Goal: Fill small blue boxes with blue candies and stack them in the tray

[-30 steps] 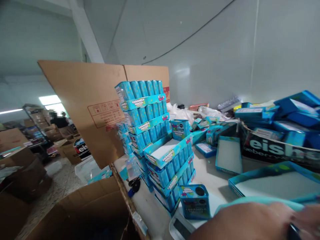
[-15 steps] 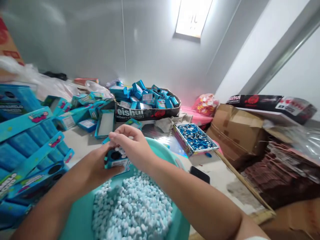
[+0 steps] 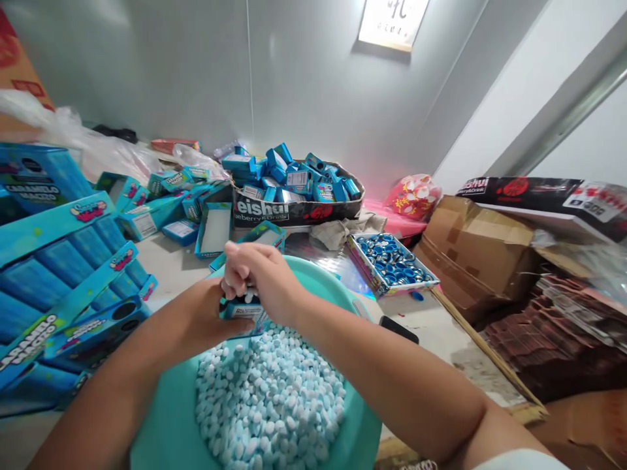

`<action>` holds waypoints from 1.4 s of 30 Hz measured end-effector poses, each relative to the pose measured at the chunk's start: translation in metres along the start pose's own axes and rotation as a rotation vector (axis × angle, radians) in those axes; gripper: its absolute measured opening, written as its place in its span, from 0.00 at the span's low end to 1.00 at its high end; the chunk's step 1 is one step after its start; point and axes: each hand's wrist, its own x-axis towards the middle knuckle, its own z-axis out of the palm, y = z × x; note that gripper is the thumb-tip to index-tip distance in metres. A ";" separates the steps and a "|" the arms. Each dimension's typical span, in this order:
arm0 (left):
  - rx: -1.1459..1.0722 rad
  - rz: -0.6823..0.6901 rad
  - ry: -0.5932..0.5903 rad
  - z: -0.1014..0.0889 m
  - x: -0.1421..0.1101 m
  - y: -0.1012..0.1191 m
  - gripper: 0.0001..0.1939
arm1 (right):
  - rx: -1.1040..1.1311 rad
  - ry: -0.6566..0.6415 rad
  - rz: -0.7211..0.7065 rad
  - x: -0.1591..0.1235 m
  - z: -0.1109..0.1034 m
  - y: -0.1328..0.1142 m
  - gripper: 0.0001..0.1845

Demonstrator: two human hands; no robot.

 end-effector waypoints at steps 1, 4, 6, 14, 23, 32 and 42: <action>-0.028 0.018 0.007 -0.001 0.000 0.001 0.11 | 0.008 -0.016 -0.027 -0.001 0.001 -0.003 0.31; -0.092 0.034 0.002 -0.002 0.000 0.003 0.12 | 0.012 -0.074 -0.055 -0.004 0.003 -0.012 0.32; -0.081 0.033 -0.017 -0.001 -0.001 0.002 0.12 | -0.001 -0.126 -0.015 -0.004 0.003 -0.014 0.31; -0.072 0.031 0.014 -0.005 -0.001 0.004 0.14 | 0.065 -0.128 -0.060 -0.001 -0.003 -0.013 0.25; -0.040 0.037 0.111 -0.006 -0.002 0.003 0.29 | -0.079 -0.106 -0.189 -0.006 -0.005 -0.015 0.20; -0.135 0.098 0.145 -0.003 0.002 -0.001 0.22 | -0.205 -0.085 -0.267 -0.005 -0.005 -0.019 0.19; -0.090 -0.005 0.204 -0.007 -0.001 -0.002 0.23 | -0.793 -0.056 -0.208 -0.012 -0.005 -0.026 0.23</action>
